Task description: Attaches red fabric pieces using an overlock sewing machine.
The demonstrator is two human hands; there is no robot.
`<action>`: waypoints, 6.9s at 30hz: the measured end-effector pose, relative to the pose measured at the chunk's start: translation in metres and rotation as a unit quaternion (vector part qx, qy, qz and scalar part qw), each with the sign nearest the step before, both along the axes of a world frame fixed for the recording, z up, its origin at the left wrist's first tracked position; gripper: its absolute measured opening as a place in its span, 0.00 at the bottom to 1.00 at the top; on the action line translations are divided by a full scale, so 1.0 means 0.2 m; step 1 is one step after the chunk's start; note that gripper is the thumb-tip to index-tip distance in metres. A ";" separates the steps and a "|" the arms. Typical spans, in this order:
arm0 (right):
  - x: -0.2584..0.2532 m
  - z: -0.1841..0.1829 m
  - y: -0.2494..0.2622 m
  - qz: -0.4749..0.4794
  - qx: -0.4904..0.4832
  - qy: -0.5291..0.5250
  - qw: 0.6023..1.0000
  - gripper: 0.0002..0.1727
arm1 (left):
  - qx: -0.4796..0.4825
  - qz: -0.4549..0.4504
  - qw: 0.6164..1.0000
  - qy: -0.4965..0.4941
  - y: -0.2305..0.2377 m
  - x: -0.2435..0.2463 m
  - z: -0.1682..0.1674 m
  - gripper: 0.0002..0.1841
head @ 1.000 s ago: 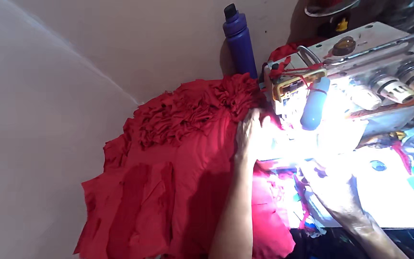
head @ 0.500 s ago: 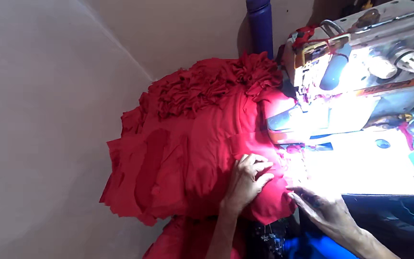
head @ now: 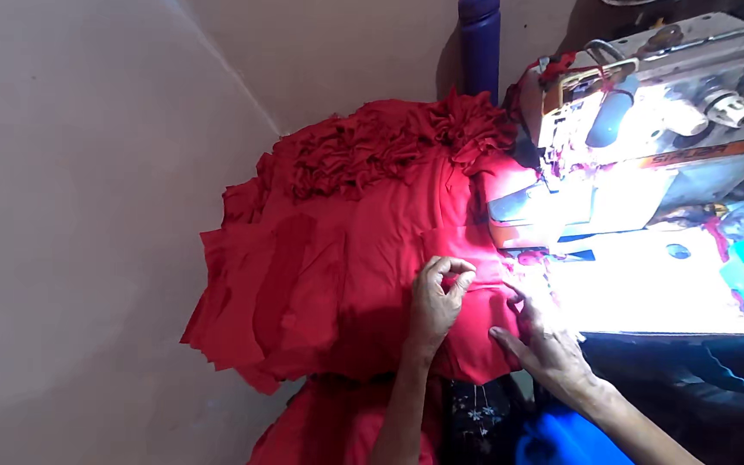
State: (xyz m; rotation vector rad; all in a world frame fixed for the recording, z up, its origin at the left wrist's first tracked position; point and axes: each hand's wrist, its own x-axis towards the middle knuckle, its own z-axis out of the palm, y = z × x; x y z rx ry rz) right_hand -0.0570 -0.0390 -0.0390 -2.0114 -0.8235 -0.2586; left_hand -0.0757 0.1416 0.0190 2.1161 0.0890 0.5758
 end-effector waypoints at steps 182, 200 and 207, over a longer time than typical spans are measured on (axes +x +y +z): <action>-0.07 0.39 -0.05 0.185 0.169 -0.032 0.967 0.12 | -0.354 0.041 0.921 0.158 0.00 -0.16 0.04 0.28; 0.19 0.55 0.05 0.102 0.185 -0.010 0.977 0.06 | -0.085 -0.012 0.994 -0.073 -0.08 0.09 0.29 0.10; 0.00 0.23 -0.03 0.223 0.068 0.039 0.972 0.13 | -0.032 0.126 0.989 -0.066 0.11 0.01 0.08 0.10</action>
